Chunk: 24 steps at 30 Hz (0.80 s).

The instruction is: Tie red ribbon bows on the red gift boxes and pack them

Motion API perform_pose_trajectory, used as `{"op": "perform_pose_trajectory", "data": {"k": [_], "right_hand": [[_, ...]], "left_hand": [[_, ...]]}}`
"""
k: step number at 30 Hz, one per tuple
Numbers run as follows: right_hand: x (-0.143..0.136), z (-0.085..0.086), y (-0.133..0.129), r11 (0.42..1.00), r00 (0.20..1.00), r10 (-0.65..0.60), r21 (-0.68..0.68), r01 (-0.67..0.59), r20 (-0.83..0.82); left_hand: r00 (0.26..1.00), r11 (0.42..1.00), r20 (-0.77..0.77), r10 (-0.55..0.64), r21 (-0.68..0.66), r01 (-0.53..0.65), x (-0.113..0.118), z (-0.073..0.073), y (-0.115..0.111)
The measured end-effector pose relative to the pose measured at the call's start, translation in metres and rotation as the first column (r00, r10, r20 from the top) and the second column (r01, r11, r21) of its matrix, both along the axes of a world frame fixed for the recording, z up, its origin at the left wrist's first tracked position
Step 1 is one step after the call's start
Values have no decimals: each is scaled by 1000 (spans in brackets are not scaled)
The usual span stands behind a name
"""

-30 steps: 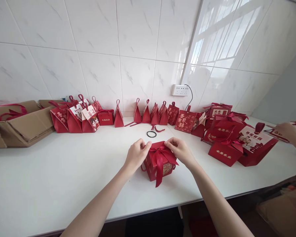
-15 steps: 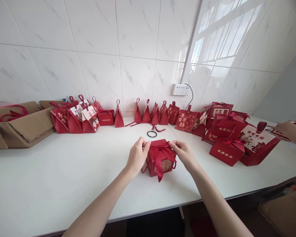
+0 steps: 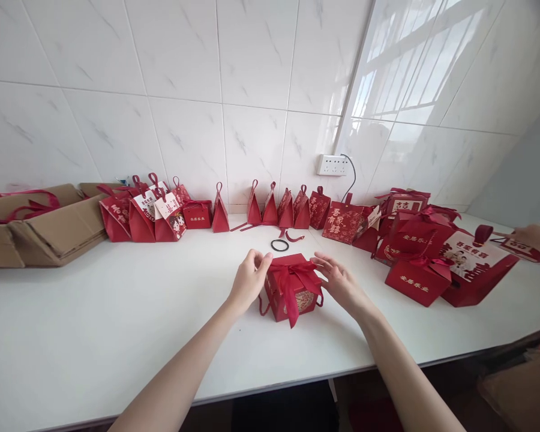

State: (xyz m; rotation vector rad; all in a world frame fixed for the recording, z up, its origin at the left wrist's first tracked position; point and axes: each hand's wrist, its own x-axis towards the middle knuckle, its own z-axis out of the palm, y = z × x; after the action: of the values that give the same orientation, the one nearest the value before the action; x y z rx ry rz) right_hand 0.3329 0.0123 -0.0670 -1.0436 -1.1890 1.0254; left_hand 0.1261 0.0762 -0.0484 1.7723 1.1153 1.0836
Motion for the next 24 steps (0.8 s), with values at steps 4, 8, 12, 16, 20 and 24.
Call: {"op": "perform_pose_trajectory", "data": {"k": [4, 8, 12, 16, 20, 24], "right_hand": [[15, 0, -2, 959, 930, 284, -50, -280, 232], [9, 2, -2, 954, 868, 300, -102, -283, 395], [-4, -4, -2, 988, 879, 115, 35, -148, 463], [-10, -15, 1, 963, 854, -151, 268, 14, 498], [-7, -24, 6, 881, 765, -354, 466, 79, 539], [-3, -29, 9, 853, 719, -415, 514, 94, 558]], "left_hand": [[988, 957, 142, -62, -273, 99, 5, 3, -4], [939, 869, 270, -212, -387, 308, 9, 1, -8], [869, 802, 350, -349, -367, 471, 8, 1, -8], [834, 808, 309, -457, -248, 534, 7, 2, -9], [909, 904, 138, -394, -121, 410, 9, -5, -7], [954, 948, 65, -293, -107, 299, 10, -10, -3]]}}
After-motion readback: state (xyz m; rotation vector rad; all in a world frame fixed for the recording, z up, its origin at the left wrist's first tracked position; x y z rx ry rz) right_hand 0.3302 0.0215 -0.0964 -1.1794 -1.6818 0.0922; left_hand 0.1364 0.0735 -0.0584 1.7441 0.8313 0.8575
